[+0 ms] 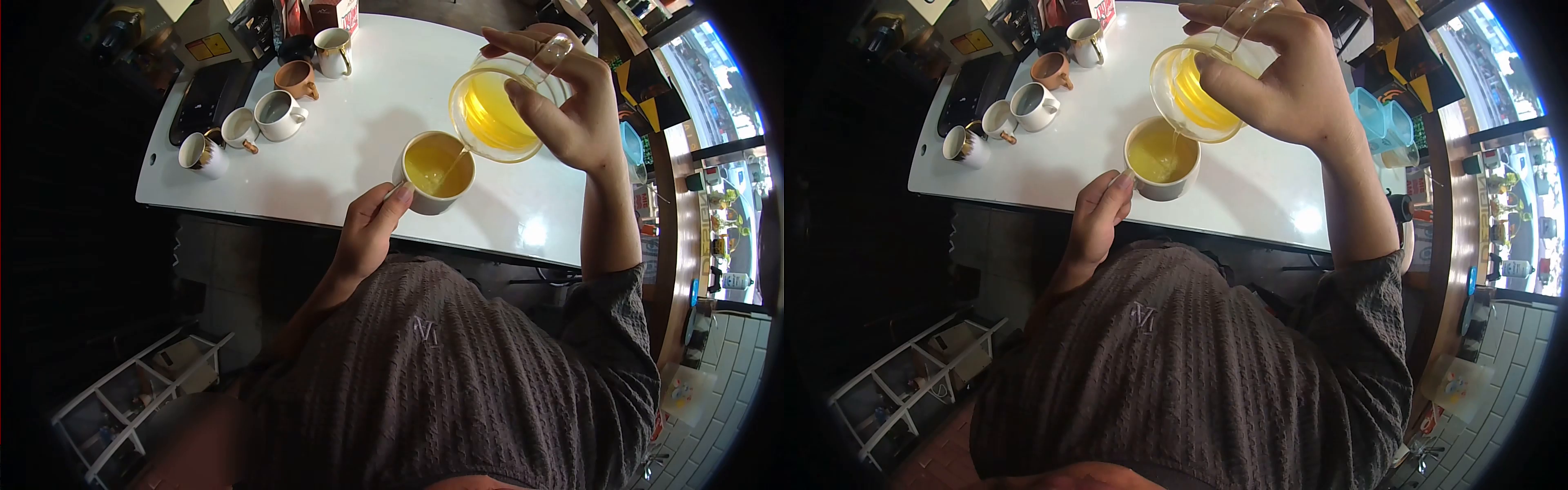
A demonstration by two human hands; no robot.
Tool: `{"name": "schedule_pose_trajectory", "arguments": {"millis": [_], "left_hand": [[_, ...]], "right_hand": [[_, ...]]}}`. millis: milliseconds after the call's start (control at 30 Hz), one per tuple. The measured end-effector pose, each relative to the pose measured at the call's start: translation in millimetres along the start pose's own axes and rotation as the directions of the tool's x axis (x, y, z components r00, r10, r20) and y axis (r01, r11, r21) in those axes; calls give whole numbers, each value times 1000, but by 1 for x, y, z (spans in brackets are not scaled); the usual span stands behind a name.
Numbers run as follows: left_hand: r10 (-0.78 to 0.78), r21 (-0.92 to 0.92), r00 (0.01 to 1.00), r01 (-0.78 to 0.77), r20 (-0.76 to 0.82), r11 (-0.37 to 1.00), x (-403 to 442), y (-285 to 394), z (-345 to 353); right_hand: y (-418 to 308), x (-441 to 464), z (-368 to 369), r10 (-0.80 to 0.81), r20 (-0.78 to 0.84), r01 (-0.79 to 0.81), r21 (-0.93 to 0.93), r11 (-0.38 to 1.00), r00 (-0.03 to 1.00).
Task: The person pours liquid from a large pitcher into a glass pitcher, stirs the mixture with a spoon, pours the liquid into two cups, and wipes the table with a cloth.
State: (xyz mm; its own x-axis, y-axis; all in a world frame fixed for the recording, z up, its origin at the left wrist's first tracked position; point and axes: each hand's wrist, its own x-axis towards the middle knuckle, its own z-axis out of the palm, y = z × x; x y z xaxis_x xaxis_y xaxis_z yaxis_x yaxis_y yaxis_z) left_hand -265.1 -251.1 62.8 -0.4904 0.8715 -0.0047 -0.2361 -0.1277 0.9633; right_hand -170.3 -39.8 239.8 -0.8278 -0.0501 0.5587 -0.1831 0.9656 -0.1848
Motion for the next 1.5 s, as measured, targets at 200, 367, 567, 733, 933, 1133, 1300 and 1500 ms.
{"name": "schedule_pose_trajectory", "arguments": {"millis": [200,367,567,733,933,1133,1300,1500], "left_hand": [[2,3,1000,-2,-2,1000,2,3,1],[-12,-48,1000,12,0,999,6,2,1],[-23,-66,1000,24,17,998,8,6,4],[-3,-30,1000,2,-6,1000,10,9,8],[-20,-32,1000,20,22,999,12,3,4],[-35,-62,999,36,8,997,12,2,4],[-27,-42,1000,27,15,999,14,-2,1],[-38,-37,999,38,11,999,12,-1,2]], "right_hand": [[2,0,2,1,-9,0,46,999,1000],[3,1,0,4,-1,-4,19,1000,1000],[6,2,-1,16,2,-16,20,1000,1000],[7,3,-1,2,7,-2,-12,1000,1000],[10,3,-1,-14,5,14,1,1000,1000],[13,2,1,-5,-2,5,33,999,1000],[8,3,0,16,3,-16,-4,1000,1000],[12,0,2,5,4,-5,15,1000,1000]]}}
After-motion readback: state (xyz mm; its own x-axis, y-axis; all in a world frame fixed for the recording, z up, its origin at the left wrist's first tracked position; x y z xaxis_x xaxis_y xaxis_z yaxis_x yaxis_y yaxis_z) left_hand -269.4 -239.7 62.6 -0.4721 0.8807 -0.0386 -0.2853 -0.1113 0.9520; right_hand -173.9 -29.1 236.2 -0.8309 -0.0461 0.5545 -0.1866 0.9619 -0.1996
